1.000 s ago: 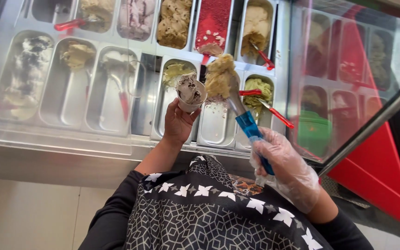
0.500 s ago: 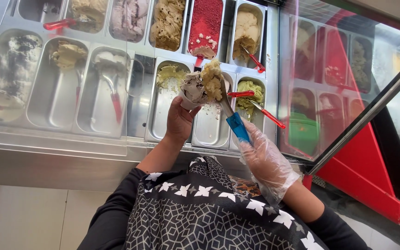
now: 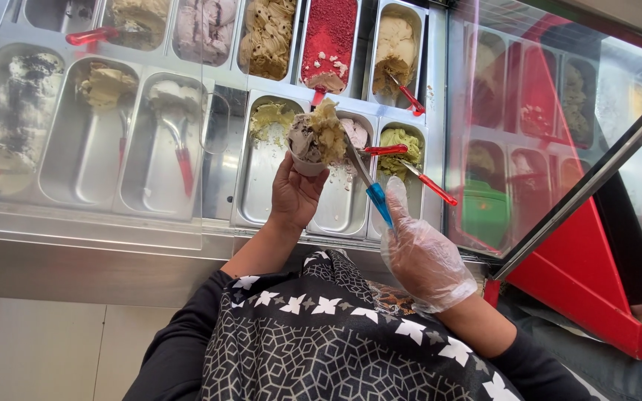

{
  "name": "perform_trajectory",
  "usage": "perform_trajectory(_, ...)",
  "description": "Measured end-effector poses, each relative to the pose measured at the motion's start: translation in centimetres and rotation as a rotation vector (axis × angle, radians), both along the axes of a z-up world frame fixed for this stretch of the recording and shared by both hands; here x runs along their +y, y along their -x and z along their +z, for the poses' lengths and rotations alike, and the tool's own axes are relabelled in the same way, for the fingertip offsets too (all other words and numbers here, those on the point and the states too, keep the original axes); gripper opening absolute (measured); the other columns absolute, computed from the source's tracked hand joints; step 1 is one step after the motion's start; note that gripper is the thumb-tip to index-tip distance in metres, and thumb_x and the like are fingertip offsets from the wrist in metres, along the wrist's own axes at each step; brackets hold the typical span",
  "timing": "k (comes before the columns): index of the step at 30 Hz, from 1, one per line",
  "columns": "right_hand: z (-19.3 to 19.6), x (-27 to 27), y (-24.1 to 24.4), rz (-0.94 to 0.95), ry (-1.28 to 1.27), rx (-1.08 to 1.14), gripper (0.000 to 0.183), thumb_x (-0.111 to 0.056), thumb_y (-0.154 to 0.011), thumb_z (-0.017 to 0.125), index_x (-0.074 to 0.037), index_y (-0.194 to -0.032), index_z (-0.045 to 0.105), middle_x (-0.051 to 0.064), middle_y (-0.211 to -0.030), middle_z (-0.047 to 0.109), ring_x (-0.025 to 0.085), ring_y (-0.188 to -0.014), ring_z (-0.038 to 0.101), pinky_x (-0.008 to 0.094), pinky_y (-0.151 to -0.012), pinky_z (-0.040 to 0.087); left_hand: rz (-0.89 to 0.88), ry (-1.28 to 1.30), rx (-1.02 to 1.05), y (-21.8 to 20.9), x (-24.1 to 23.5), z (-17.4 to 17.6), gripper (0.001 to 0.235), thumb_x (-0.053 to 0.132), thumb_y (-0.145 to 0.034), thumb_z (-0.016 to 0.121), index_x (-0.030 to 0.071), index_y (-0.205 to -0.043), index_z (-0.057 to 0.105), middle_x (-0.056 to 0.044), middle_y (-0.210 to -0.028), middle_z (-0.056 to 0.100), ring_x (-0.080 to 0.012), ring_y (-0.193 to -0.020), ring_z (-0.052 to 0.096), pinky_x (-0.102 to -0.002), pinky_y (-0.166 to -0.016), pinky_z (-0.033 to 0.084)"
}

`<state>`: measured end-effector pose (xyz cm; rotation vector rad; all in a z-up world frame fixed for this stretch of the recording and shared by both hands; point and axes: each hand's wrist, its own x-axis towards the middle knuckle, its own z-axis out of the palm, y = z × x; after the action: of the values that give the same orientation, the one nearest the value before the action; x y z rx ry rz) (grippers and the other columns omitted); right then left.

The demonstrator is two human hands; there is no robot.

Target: Scooping several flavors of ice cream into a cup, weighing it on a scale, and handing it to a customer.

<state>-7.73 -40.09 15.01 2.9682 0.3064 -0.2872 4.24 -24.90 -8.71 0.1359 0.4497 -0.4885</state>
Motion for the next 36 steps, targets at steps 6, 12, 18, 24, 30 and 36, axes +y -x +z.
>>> perform_trajectory(6, -2.0, -1.4, 0.5, 0.084, 0.186, -0.168, 0.064, -0.022, -0.096, 0.049, 0.003, -0.154, 0.040, 0.004, -0.066, 0.064, 0.015, -0.055, 0.067, 0.026, -0.049, 0.056, 0.005, 0.054, 0.008, -0.2, 0.0, 1.3, 0.039, 0.038, -0.097, 0.068, 0.008, -0.121, 0.069, -0.014, -0.120, 0.073, -0.0304, -0.103, 0.074, -0.045, -0.093, 0.065)
perform_trajectory(12, 1.0, -4.2, -0.8, 0.189, 0.224, -0.442, 0.059, -0.020, -0.095, 0.053, -0.014, -0.154, 0.051, 0.002, -0.052, 0.050, 0.018, -0.042, 0.049, 0.031, -0.044, 0.048, -0.053, 0.089, -0.029, -0.2, 0.4, -0.3, 0.040, 0.040, -0.099, 0.064, 0.007, -0.120, 0.070, -0.015, -0.117, 0.074, -0.0297, -0.100, 0.075, -0.043, -0.091, 0.065)
perform_trajectory(18, 5.7, -7.1, -1.3, 0.272, 0.635, -0.488, 0.046, -0.030, -0.114, 0.055, -0.027, -0.160, 0.052, -0.013, -0.073, 0.049, 0.001, -0.050, 0.038, 0.018, -0.046, 0.033, -0.166, 0.103, -0.136, 0.5, 1.2, 0.7, 0.048, 0.035, -0.106, 0.052, -0.004, -0.133, 0.055, -0.018, -0.115, 0.070, -0.0214, -0.094, 0.074, -0.031, -0.083, 0.065)
perform_trajectory(24, 9.3, -7.4, -3.9, 0.086, -0.013, -0.247, 0.040, -0.007, -0.101, 0.072, -0.011, -0.141, 0.069, 0.001, -0.061, 0.061, 0.009, -0.036, 0.043, 0.030, -0.035, 0.037, -0.198, 0.250, -0.145, 0.5, 1.9, 0.5, 0.050, 0.034, -0.105, 0.055, -0.006, -0.136, 0.051, -0.020, -0.119, 0.068, -0.0245, -0.096, 0.074, -0.033, -0.085, 0.065)
perform_trajectory(30, 8.1, -7.8, -3.4, -0.374, -1.005, 0.082, 0.034, -0.003, -0.088, 0.065, 0.005, -0.120, 0.070, 0.012, -0.089, 0.071, 0.009, -0.048, 0.049, 0.018, -0.034, 0.037, -0.207, 0.267, -0.146, 0.5, 2.3, 1.4, 0.047, 0.032, -0.105, 0.056, -0.004, -0.135, 0.053, -0.019, -0.121, 0.067, -0.0243, -0.099, 0.074, -0.034, -0.084, 0.066)
perform_trajectory(36, 6.4, -6.7, -3.0, -0.601, -1.130, 0.076, 0.035, 0.008, -0.080, 0.065, 0.008, -0.115, 0.071, 0.017, -0.107, 0.073, 0.017, -0.068, 0.055, 0.025, -0.056, 0.041, -0.265, 0.171, -0.130, 0.8, 2.5, -0.3, 0.047, 0.033, -0.105, 0.054, -0.003, -0.137, 0.053, -0.018, -0.120, 0.069, -0.0248, -0.100, 0.073, -0.036, -0.083, 0.066)
